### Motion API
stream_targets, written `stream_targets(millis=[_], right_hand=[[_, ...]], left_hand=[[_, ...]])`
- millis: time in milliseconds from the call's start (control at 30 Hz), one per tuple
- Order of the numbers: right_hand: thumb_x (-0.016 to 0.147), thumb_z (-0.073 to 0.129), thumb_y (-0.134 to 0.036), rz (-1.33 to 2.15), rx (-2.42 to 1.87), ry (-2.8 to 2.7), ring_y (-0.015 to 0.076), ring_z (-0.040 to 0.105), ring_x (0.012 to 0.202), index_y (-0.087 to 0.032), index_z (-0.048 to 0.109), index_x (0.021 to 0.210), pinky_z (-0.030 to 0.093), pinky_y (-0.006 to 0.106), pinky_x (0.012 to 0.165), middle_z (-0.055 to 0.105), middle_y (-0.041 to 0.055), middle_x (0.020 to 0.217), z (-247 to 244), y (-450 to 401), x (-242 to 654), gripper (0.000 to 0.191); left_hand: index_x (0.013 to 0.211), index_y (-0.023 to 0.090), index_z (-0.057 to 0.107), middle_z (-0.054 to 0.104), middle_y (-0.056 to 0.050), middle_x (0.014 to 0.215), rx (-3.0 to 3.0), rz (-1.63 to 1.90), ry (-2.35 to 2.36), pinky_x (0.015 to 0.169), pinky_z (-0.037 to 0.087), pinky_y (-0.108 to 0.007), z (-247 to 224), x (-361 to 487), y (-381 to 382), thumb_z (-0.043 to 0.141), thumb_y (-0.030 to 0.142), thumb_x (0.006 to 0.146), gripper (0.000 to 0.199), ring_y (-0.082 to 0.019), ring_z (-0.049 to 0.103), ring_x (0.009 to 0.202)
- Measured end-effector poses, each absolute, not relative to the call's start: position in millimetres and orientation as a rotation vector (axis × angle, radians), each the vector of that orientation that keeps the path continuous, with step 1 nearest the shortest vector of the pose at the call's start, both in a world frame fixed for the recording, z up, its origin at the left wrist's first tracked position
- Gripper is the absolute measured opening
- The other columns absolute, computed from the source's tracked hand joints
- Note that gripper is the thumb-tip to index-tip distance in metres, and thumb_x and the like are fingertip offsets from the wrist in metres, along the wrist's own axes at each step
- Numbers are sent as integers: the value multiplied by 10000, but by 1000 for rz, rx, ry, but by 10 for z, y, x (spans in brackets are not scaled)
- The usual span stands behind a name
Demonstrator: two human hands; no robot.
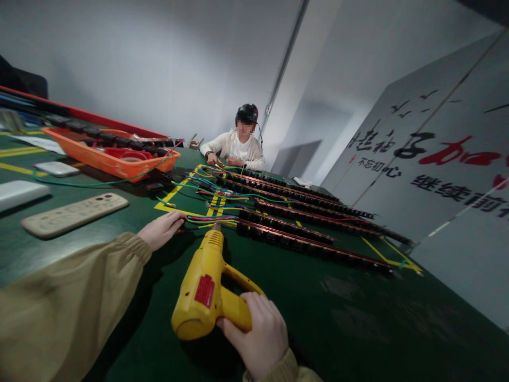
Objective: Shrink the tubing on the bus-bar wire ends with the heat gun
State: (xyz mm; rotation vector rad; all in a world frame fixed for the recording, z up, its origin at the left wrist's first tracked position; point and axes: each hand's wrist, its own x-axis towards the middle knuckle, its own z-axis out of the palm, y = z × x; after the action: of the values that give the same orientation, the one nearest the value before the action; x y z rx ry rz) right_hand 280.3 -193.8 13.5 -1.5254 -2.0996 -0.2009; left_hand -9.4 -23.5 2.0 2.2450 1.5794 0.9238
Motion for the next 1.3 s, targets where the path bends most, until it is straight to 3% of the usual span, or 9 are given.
stream_targets(millis=[433,600,1033,1300], right_hand=[[744,617,-451,-333,-1304,-2261,199,632,633,-213,584,890,527,297,539,657,63,754,165,-1904,2860,281],[720,624,-448,-358,-1241,-2244,229,642,648,-215,585,911,544,341,560,659,72,755,170,-1901,2829,304],[716,532,-586,-155,-1077,-2264,226,590,580,-159,600,795,460,360,516,624,64,670,157,-1974,2683,439],[635,621,-522,-103,-1103,-2254,222,579,572,-154,597,774,438,345,526,614,51,661,168,-1977,2674,394]], left_hand=[[1017,208,515,549,-69,1096,2236,911,1600,904,416,-322,18,-88,-234,252,378,916,329,-190,524,1032],[987,200,531,565,-71,1047,2250,997,1562,885,429,-332,-65,-106,-166,257,396,902,348,-199,536,999],[956,180,565,601,-81,998,2204,1130,1462,881,443,-329,-71,-99,-149,292,404,878,362,-196,558,959],[956,192,587,625,-61,983,2186,1147,1454,851,447,-286,-85,-109,-143,282,441,897,398,-180,574,925]])
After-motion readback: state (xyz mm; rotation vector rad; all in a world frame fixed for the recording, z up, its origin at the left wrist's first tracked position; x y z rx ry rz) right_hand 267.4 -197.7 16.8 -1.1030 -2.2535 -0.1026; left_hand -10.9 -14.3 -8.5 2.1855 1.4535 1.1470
